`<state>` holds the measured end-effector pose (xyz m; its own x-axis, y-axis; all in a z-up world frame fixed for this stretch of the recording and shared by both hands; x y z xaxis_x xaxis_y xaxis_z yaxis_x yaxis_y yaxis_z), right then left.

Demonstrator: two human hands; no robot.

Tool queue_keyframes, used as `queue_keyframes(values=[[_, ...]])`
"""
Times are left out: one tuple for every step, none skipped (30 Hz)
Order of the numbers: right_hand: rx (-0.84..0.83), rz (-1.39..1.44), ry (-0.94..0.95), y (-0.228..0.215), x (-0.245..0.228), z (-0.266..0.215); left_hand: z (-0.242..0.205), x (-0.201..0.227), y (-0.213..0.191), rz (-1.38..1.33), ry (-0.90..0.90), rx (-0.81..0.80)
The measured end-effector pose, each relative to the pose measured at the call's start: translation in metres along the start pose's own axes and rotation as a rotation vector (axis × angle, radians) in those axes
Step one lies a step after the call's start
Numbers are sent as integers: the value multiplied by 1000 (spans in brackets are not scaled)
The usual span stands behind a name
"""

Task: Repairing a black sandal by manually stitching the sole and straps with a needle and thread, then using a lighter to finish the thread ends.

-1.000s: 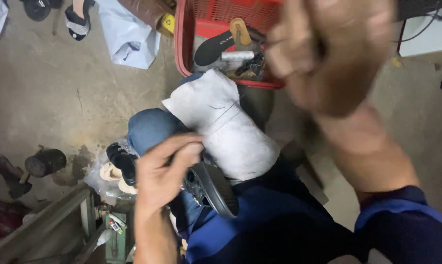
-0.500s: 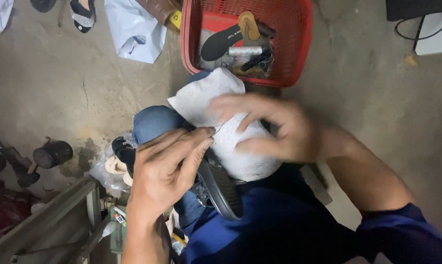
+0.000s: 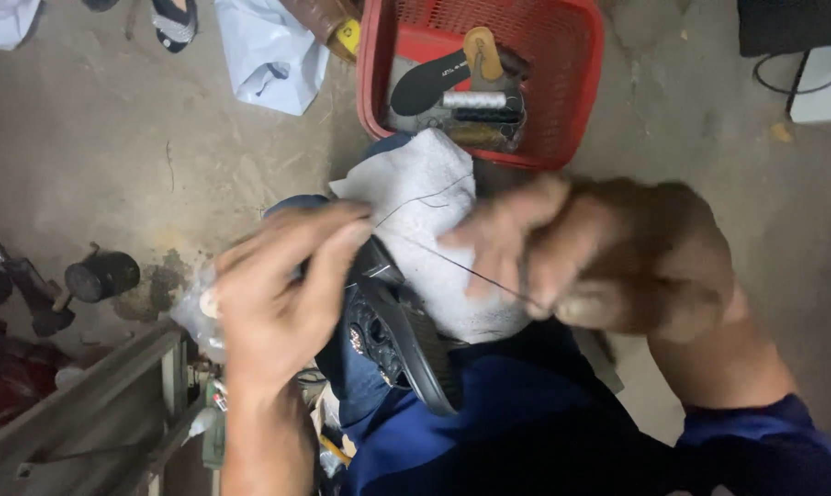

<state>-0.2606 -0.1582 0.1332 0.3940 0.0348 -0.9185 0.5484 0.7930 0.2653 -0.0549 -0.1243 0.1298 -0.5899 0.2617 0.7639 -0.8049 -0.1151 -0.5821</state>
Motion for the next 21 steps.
queue_keyframes(values=[[-11,5,3,3,1,3,-3,-8,6,4,-8,9],[-27,-73,47,7,5,5,-7,-14,15,-53,14,-27],[-42,-152,90,10,9,8,-11,-20,23,-110,36,-62],[-59,-142,96,14,18,3,-16,-24,19,-104,20,-50],[55,-472,153,7,28,-1,-20,-26,17,20,10,-56],[171,-804,203,-1,34,-7,-24,-29,15,144,3,-65],[154,-797,202,-1,51,-15,-38,-38,11,150,-11,-55],[94,-928,118,5,62,-23,-50,-51,7,156,-81,-43],[31,-1054,30,11,74,-31,-63,-63,4,162,-150,-30],[27,-1049,35,17,85,-32,-75,-71,2,161,-158,-32],[75,-952,149,16,102,-34,-86,-78,0,154,-168,-20],[122,-854,265,16,119,-38,-98,-85,-1,143,-177,-10],[119,-851,274,24,121,-32,-106,-89,1,140,-185,-13],[164,-838,328,27,125,-28,-113,-89,3,160,-157,-7],[209,-826,382,32,128,-23,-122,-89,4,181,-130,-2],[196,-826,383,32,135,-23,-123,-92,6,182,-138,7],[194,-831,355,34,139,-22,-124,-92,9,216,-119,10],[189,-838,325,36,144,-21,-125,-93,11,251,-98,17],[174,-839,323,37,147,-20,-125,-95,14,253,-106,28],[159,-853,307,39,148,-19,-124,-95,19,260,-68,25],[144,-866,291,39,149,-19,-121,-94,25,266,-30,22]])
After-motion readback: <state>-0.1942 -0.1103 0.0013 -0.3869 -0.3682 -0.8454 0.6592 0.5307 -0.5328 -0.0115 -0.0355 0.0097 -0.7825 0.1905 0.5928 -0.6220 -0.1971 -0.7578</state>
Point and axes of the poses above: each hand's wrist, its own z-axis towards the middle knuckle, its own y-axis out of the palm, x = y × z, the point moved 7 cm from there along z, towards the middle knuckle, and after that the axes turned 3 degrees about z, right-handed, at the moved point
